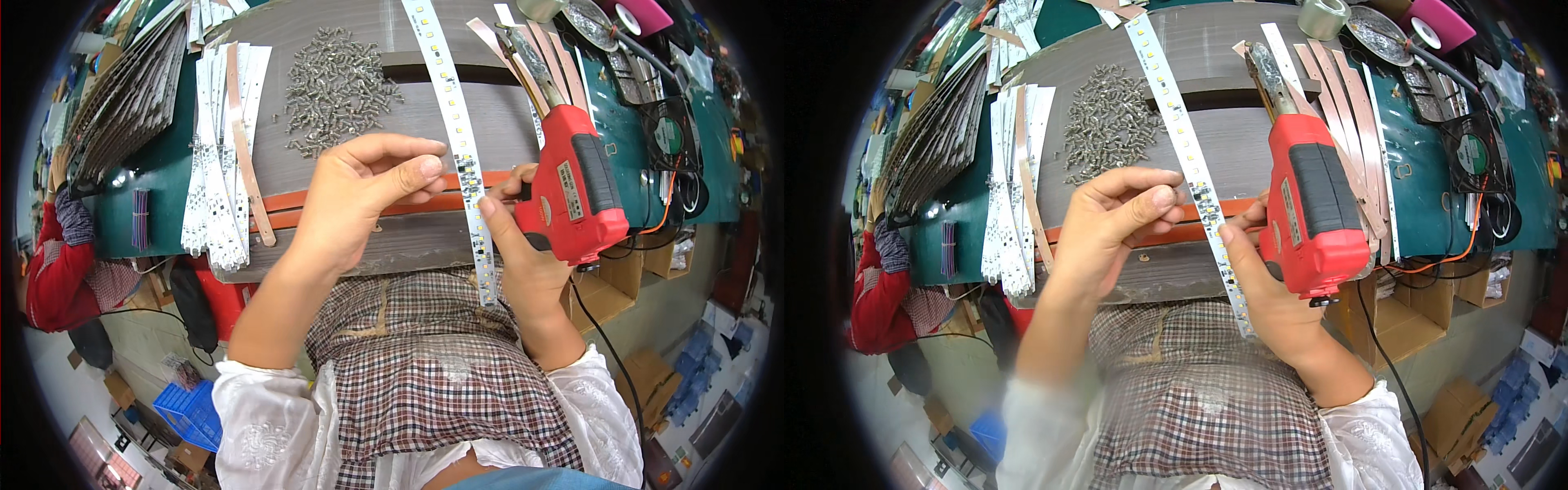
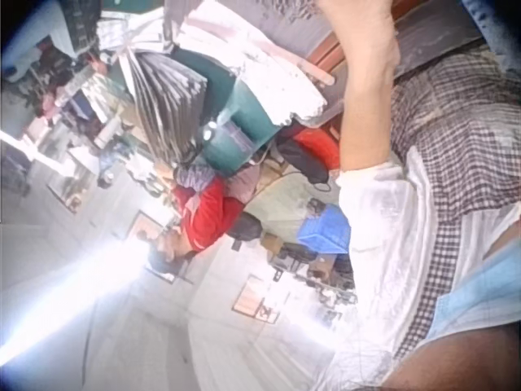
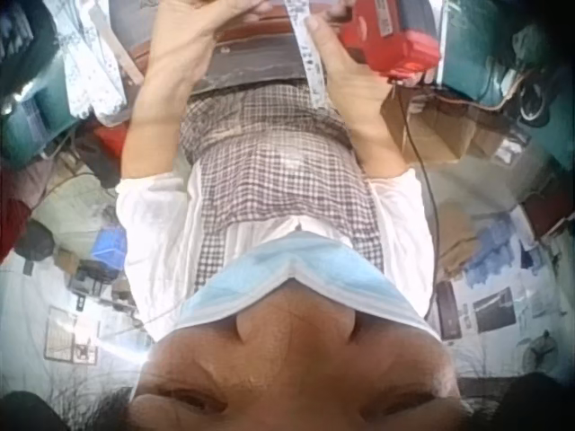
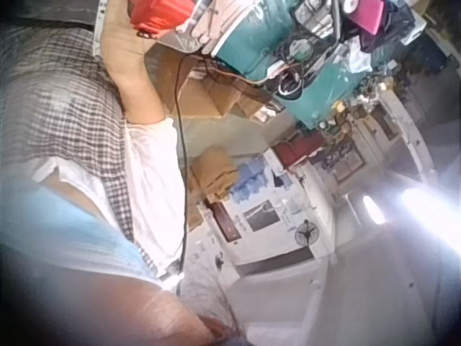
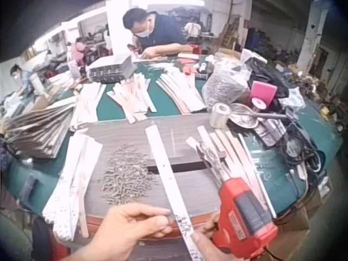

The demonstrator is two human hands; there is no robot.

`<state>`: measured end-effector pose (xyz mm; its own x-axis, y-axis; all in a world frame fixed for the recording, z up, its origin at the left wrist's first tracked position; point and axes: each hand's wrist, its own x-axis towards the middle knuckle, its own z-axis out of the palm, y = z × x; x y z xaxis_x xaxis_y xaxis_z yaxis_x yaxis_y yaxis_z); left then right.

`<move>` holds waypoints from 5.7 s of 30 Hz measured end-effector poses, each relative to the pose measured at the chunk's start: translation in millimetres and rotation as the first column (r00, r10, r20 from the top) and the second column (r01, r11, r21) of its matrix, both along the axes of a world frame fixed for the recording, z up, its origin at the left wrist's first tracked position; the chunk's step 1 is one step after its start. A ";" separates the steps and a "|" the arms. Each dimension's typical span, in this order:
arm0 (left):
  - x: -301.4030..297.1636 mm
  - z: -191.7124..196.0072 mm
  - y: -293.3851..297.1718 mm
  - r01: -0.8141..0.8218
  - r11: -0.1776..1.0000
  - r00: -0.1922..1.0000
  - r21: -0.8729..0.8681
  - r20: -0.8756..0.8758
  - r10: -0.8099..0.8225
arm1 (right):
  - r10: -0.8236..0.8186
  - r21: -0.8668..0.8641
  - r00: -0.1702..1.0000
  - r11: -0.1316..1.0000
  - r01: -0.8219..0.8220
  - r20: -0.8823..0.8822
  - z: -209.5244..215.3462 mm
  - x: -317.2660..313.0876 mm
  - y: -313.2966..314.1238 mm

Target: The person solders electronic components onto LED light strips using a soldering iron, placing components onto the strips by hand and setting completed strips aside.

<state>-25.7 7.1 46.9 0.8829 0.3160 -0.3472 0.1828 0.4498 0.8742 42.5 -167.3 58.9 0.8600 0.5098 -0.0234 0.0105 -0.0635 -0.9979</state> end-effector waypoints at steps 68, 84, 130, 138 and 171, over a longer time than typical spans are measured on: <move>43.2 -43.2 -2.0 -0.042 0.744 0.996 0.666 -0.030 0.082 | 0.096 -0.282 0.995 0.956 -0.086 0.023 -20.4 -17.7 -80.6; 40.9 -47.8 -6.1 -0.086 0.610 0.995 0.788 0.039 0.090 | 0.118 -0.427 0.987 0.902 -0.060 0.110 -42.0 -19.0 -76.9; 41.0 -46.6 -7.8 -0.066 0.608 0.994 0.791 0.000 0.108 | 0.049 -0.338 0.499 0.792 0.508 0.865 -18.1 86.1 -31.7; 40.9 -38.5 -9.7 -0.051 0.643 0.999 0.764 0.038 0.033 | 0.086 -0.439 0.563 0.725 0.530 0.822 -26.5 100.2 -17.8; -78.7 10.9 137.9 0.160 0.062 0.822 0.985 -0.168 0.544 | -0.371 0.094 0.893 0.929 0.358 0.257 28.3 36.0 -51.0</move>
